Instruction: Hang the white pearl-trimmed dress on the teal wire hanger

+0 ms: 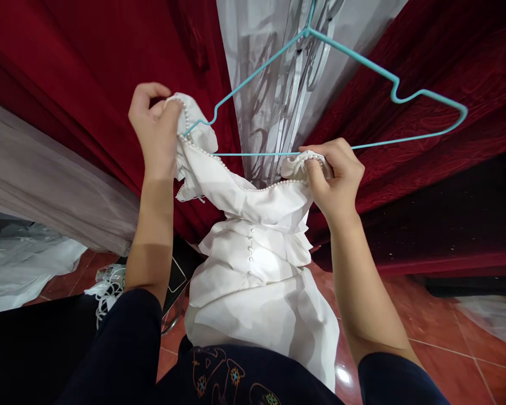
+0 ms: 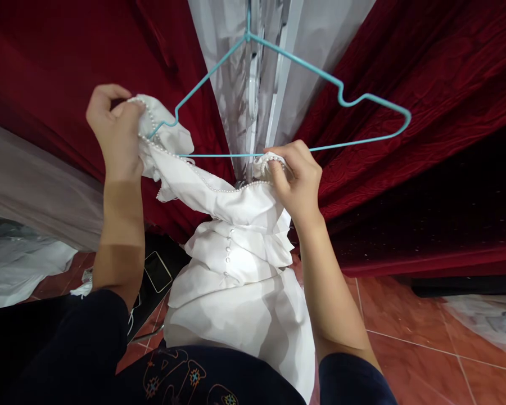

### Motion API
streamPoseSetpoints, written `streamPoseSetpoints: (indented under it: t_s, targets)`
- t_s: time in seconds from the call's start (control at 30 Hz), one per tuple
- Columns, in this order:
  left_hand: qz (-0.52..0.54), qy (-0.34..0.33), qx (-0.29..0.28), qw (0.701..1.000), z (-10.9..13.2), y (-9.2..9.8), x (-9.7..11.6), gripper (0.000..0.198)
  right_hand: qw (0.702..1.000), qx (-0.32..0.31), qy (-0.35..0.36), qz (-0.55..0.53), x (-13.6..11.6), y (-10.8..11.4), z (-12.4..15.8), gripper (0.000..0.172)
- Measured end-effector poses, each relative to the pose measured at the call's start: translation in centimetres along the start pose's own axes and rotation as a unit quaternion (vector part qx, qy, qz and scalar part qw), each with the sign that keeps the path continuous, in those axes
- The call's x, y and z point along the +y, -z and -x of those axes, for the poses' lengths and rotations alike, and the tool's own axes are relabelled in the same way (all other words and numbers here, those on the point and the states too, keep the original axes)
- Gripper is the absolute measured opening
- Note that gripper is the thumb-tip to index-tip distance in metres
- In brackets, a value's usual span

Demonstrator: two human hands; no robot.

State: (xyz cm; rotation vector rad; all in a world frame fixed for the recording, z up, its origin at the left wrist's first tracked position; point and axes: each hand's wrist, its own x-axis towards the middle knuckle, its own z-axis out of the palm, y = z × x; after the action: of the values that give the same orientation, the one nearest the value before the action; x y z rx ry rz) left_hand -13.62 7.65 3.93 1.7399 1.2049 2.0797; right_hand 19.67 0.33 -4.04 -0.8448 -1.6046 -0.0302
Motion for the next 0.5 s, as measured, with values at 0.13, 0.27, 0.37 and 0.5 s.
streamPoseSetpoints:
  t_s: [0.13,0.27,0.37,0.5]
  targets:
    - [-0.056,0.020,-0.119,0.991,0.2,-2.3,2.5,0.022,1.000,0.022,0.002,0.011,-0.5,-0.4,0.3,0.022]
    - [-0.070,-0.038,-0.093,0.992,2.7,-3.8,4.4,0.030,1.000,0.021,0.018,0.001,-0.7,-0.3,0.2,0.020]
    - [-0.098,-0.133,-0.122,0.979,5.9,-5.1,5.8,0.043,0.999,0.026,0.027,-0.009,-0.7,-0.3,0.1,0.020]
    - [-0.120,-0.142,-0.338,0.923,9.8,-6.9,6.3,0.035,1.000,0.026,0.012,0.004,-0.5,-0.5,0.2,0.022]
